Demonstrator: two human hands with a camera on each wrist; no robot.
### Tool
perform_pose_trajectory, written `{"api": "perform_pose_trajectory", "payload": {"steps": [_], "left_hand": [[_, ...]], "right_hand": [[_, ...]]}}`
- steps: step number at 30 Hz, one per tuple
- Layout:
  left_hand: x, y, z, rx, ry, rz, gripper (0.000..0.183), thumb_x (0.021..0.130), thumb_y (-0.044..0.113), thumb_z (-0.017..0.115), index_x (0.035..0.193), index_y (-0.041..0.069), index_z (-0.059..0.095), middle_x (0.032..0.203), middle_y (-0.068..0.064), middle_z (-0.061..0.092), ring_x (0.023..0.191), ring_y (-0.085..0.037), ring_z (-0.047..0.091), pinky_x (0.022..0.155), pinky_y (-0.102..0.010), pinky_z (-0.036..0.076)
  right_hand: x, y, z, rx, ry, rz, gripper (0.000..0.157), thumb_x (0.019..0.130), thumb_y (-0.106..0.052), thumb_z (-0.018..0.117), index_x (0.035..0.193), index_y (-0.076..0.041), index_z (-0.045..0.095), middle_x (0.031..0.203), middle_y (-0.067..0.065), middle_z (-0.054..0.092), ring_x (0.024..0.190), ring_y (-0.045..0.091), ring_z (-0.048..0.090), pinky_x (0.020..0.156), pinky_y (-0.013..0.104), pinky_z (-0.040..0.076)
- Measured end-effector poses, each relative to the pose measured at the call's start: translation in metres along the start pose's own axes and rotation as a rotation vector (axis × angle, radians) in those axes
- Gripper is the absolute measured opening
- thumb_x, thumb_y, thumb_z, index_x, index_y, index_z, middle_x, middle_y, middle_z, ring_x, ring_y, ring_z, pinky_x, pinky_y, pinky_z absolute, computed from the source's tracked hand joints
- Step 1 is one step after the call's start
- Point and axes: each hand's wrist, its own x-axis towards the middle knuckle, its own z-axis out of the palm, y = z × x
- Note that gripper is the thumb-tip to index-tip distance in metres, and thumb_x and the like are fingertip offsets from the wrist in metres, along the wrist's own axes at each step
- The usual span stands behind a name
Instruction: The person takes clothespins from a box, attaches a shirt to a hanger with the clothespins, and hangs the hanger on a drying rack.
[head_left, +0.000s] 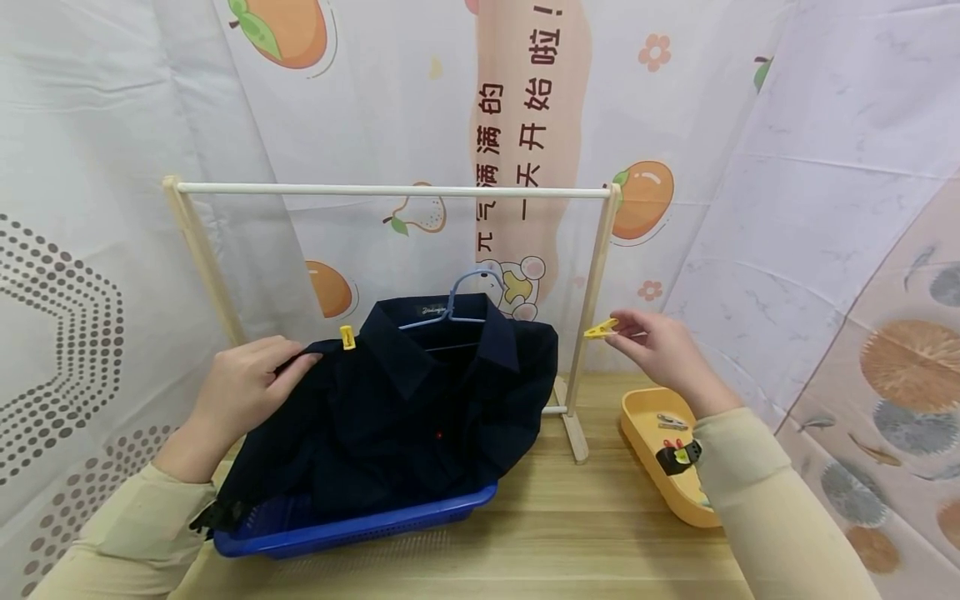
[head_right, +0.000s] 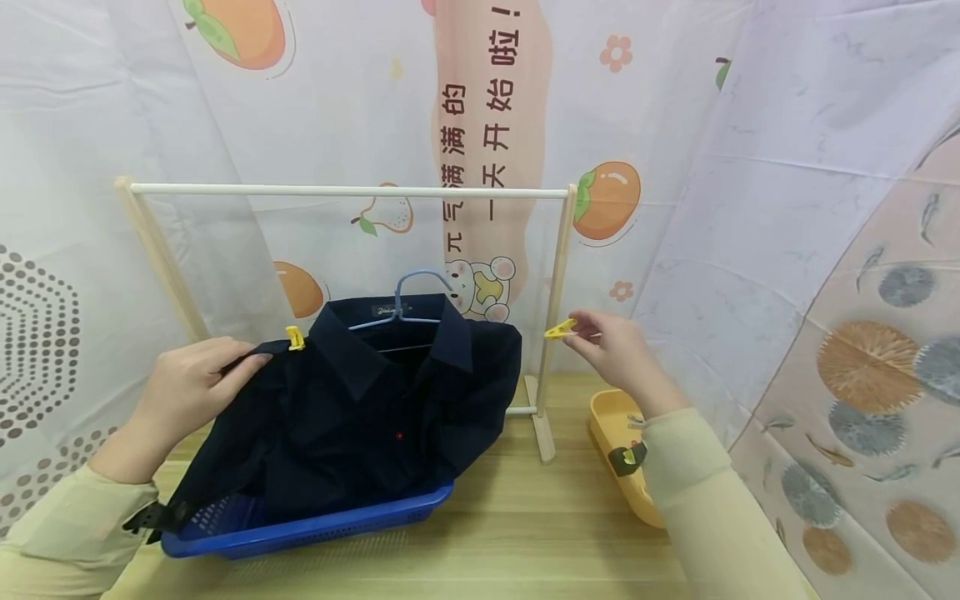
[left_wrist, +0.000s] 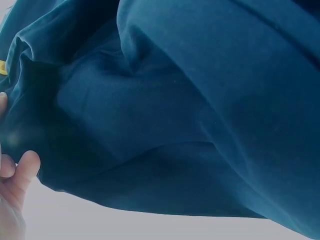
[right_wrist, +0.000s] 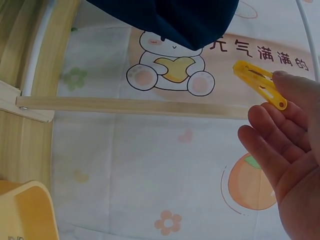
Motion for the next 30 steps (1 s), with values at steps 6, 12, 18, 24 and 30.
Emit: {"api": "perform_pose_trajectory", "payload": {"steps": [6,12,18,24,30], "left_hand": [[0.000,-0.001,-0.001,-0.015,0.002,-0.009,0.028,0.099,0.035,0.064,0.085,0.014,0.075,0.077,0.002,0.070,0.056,-0.010,0.055,0.051,-0.034,0.043],[0.000,-0.002,-0.003,-0.017,-0.001,-0.025,0.011,0.090,0.023,0.073,0.087,0.013,0.076,0.080,0.001,0.072,0.059,-0.012,0.059,0.054,-0.036,0.045],[0.000,-0.001,-0.005,-0.006,-0.017,-0.050,0.006,0.085,0.016,0.076,0.088,0.011,0.077,0.080,-0.001,0.072,0.061,-0.015,0.063,0.055,-0.039,0.046],[0.001,-0.001,-0.007,-0.003,-0.032,-0.069,0.005,0.082,0.011,0.078,0.086,0.011,0.075,0.080,-0.001,0.072,0.062,-0.015,0.062,0.056,-0.037,0.046],[0.001,-0.001,-0.006,-0.001,-0.041,-0.074,0.007,0.080,0.010,0.080,0.083,0.013,0.074,0.078,0.001,0.070,0.061,-0.012,0.060,0.055,-0.035,0.044]], "right_hand": [[0.006,-0.004,0.002,0.020,0.003,-0.050,0.029,0.096,-0.011,0.073,0.120,0.004,0.067,0.103,0.015,0.072,0.094,0.030,0.071,0.079,0.044,0.058],[0.012,-0.013,0.003,0.027,0.012,-0.102,0.028,0.095,-0.010,0.074,0.120,0.003,0.067,0.103,0.013,0.072,0.095,0.028,0.070,0.080,0.043,0.058],[0.021,-0.021,0.002,0.040,0.012,-0.151,0.027,0.093,-0.007,0.075,0.117,0.002,0.067,0.103,0.012,0.072,0.094,0.028,0.070,0.080,0.044,0.058],[0.032,-0.027,0.001,0.056,0.002,-0.200,0.026,0.093,-0.006,0.075,0.116,0.005,0.068,0.103,0.015,0.073,0.094,0.029,0.071,0.081,0.047,0.058],[0.037,-0.034,0.001,0.041,-0.010,-0.241,0.028,0.092,-0.007,0.077,0.118,0.003,0.069,0.103,0.015,0.073,0.093,0.028,0.072,0.083,0.046,0.057]]}}
